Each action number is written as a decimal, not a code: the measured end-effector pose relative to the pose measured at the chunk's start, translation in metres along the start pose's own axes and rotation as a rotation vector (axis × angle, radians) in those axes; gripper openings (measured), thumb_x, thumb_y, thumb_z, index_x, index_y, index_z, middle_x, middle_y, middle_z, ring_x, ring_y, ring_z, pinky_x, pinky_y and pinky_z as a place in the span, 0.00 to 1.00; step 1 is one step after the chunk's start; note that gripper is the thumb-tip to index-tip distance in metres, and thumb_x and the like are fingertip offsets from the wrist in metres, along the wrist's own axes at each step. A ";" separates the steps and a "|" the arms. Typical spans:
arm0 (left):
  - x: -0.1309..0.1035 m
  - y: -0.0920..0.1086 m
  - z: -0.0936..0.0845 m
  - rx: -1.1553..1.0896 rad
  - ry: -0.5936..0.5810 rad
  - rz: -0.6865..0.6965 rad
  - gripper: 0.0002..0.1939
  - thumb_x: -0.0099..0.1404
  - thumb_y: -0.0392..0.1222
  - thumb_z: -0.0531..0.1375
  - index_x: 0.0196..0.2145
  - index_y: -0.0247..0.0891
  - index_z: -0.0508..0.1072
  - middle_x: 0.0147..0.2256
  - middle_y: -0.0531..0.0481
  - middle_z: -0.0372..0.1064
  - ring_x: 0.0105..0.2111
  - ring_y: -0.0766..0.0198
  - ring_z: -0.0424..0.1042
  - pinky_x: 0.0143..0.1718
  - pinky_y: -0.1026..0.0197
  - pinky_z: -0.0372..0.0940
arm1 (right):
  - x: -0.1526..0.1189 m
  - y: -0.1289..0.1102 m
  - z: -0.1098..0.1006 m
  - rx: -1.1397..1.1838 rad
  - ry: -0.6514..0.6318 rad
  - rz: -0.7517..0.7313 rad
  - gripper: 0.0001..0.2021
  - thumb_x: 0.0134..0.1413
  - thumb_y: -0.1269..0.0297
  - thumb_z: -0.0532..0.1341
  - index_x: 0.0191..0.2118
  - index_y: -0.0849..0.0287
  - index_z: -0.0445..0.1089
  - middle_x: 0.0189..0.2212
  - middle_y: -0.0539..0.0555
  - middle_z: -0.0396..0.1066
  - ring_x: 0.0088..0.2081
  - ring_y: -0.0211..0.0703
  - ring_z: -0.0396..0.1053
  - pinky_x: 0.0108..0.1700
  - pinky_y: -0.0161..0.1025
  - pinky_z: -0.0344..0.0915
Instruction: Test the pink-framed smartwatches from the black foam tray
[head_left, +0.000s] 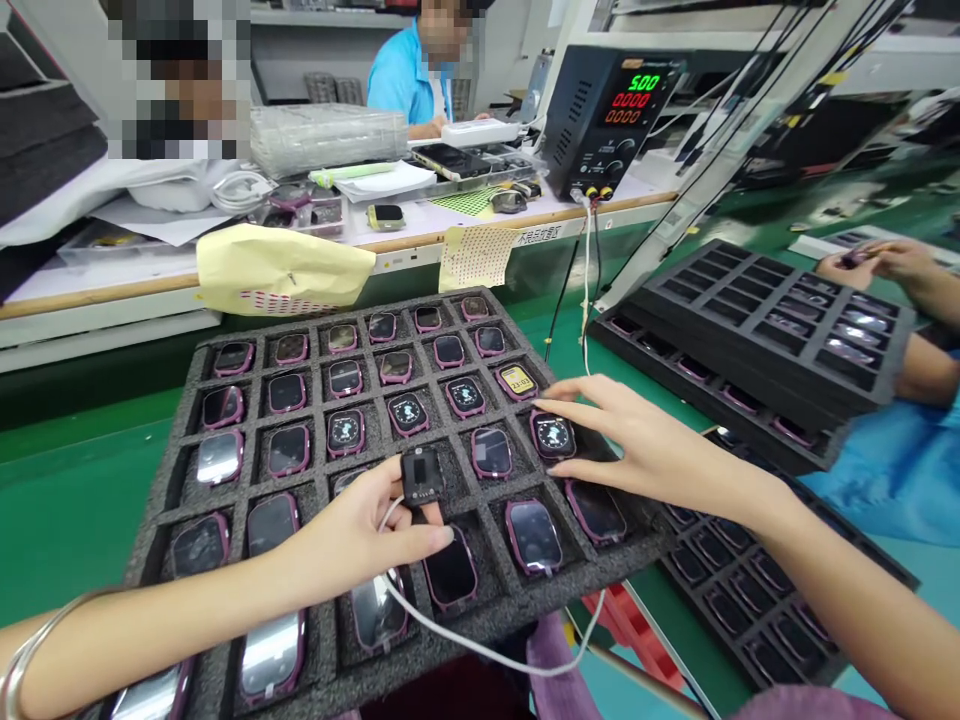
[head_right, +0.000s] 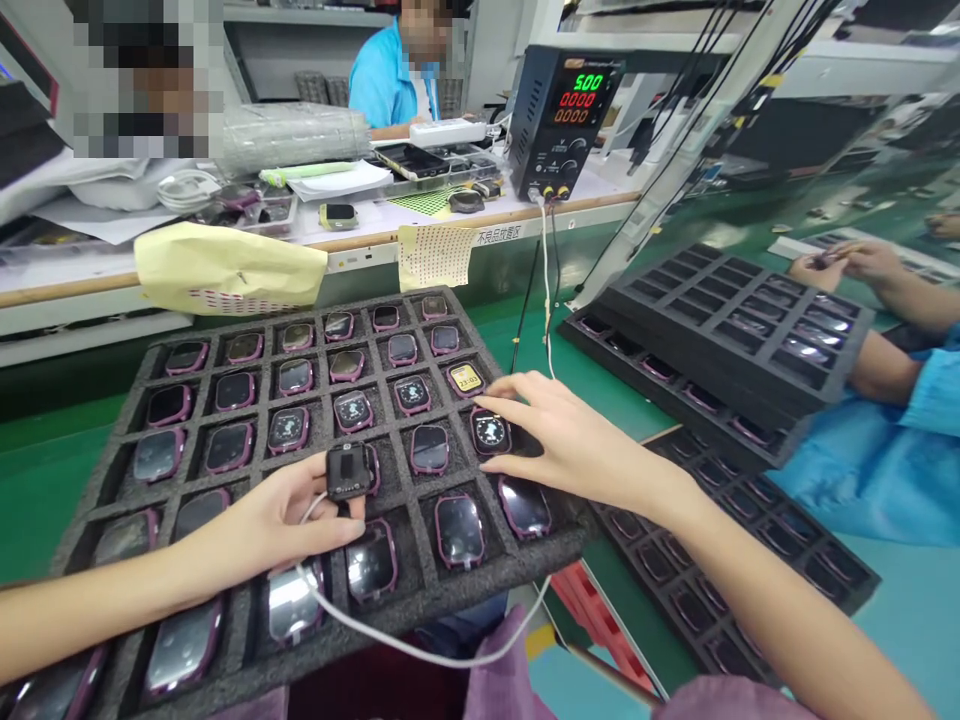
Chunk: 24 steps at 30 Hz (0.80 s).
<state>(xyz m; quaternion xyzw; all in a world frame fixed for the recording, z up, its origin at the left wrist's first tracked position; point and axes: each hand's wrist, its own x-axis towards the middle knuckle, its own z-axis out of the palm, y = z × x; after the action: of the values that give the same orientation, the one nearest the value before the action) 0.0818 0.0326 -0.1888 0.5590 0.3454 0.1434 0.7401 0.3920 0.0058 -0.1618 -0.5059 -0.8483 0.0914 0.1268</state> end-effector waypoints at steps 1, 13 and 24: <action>-0.002 -0.001 -0.001 -0.002 0.008 -0.019 0.18 0.58 0.46 0.67 0.40 0.36 0.66 0.34 0.53 0.66 0.21 0.75 0.56 0.20 0.69 0.53 | 0.004 -0.007 0.001 -0.027 0.023 -0.023 0.20 0.60 0.56 0.62 0.54 0.58 0.68 0.50 0.62 0.65 0.51 0.57 0.64 0.52 0.54 0.62; -0.003 -0.008 -0.006 -0.036 -0.063 0.044 0.17 0.56 0.41 0.68 0.39 0.35 0.67 0.40 0.48 0.71 0.20 0.76 0.59 0.19 0.70 0.56 | 0.043 -0.049 0.015 0.018 0.123 -0.066 0.14 0.49 0.61 0.69 0.40 0.61 0.71 0.38 0.58 0.69 0.39 0.53 0.69 0.41 0.47 0.67; -0.005 -0.009 -0.001 -0.040 0.057 0.065 0.18 0.63 0.51 0.61 0.44 0.37 0.66 0.21 0.61 0.59 0.11 0.75 0.53 0.13 0.69 0.47 | 0.065 -0.097 0.043 0.075 0.101 -0.300 0.15 0.51 0.69 0.65 0.46 0.62 0.69 0.43 0.61 0.72 0.42 0.54 0.69 0.45 0.50 0.68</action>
<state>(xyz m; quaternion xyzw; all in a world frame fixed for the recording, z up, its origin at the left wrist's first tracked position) 0.0764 0.0277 -0.1954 0.5507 0.3452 0.1901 0.7359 0.2688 0.0160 -0.1670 -0.3722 -0.9030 0.0772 0.2002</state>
